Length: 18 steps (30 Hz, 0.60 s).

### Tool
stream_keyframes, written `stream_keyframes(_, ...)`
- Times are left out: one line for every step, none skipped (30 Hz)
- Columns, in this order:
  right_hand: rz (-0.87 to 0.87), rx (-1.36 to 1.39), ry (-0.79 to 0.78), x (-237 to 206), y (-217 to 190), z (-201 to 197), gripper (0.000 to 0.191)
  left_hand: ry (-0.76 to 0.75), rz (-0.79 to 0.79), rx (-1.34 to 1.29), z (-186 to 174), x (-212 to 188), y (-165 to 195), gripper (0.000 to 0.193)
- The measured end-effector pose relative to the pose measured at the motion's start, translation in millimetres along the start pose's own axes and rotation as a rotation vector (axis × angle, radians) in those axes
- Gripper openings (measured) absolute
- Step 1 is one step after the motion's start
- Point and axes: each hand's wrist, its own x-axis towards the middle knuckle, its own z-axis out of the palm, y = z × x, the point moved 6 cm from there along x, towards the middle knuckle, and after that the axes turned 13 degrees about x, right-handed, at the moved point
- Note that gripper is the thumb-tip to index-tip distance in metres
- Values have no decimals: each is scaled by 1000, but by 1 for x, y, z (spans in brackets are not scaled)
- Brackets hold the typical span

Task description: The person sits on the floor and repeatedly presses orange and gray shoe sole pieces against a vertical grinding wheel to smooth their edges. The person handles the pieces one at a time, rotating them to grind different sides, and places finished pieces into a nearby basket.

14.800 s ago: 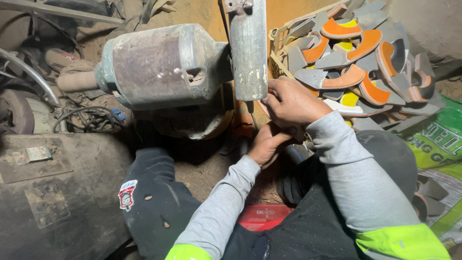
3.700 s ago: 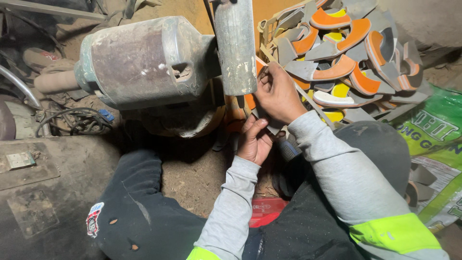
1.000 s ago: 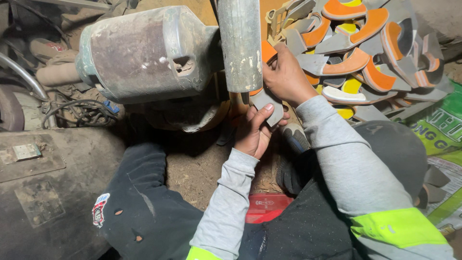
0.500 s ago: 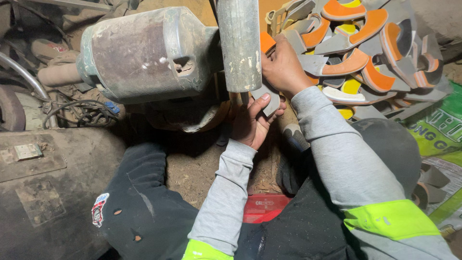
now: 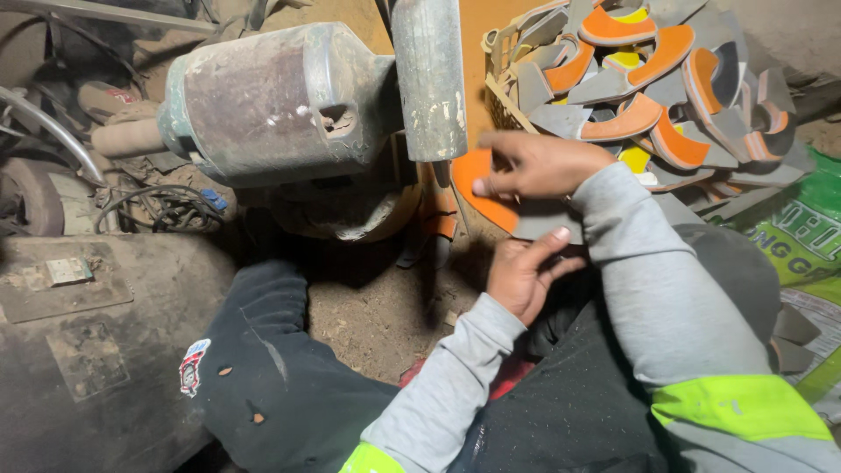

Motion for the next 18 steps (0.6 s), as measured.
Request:
stream_keyframes(-52,-30,-69,-4,-6,2,72,24,-43,61,-1,2,-9,22)
stream_keyframes(24,-44,-79,-6,-5,3,66,52,-87,121,-4,4,-18,22)
stream_keyframes(104,-57,-87,-12,-3,3,60,37,-76,113,-5,8,-23,23)
stream_keyframes(186,-71,-94,-16,-2,3,55,19,-66,105,-7,15,-26,24)
stream_keyframes(187,-54,-82,-18,-5,3,52,1,-57,98,-9,22,-30,25)
stream_keyframes(184,-39,-71,-18,-9,1,50,-25,-55,38,-10,30,-32,26)
stream_keyframes(179,-24,-60,-17,-14,0,48,-50,-51,-21,-11,38,-34,27)
stream_keyframes(162,-80,-46,-17,-19,-1,45,-74,-49,-81,-10,45,-36,28)
stream_keyframes(145,-138,-32,-17,-24,-3,42,-126,-53,-142,-6,52,-38,30)
stream_keyframes(128,-193,-19,-17,-30,-4,40,-176,-58,-202,-1,58,-39,32)
stream_keyframes(84,-225,-1,-17,-36,-4,39,-226,-62,-262,3,62,-38,34)
stream_keyframes(40,-258,17,-17,-44,-5,39,-241,-53,-265,4,65,-37,36)
stream_keyframes(-4,-290,36,-17,-51,-5,38,-256,-45,-268,5,66,-36,38)
stream_keyframes(34,-339,43,-16,-53,-4,37,-271,-38,-272,6,67,-34,39)
stream_keyframes(71,-389,50,-15,-55,-3,37,-292,-49,-292,7,68,-33,40)
stream_keyframes(107,-438,57,-14,-57,-2,36,-314,-59,-311,8,68,-32,40)
stream_keyframes(116,-466,75,-14,-60,0,35,-334,-68,-332,9,68,-31,41)
stream_keyframes(127,-492,93,-14,-63,0,34,-321,-72,-338,8,69,-31,41)
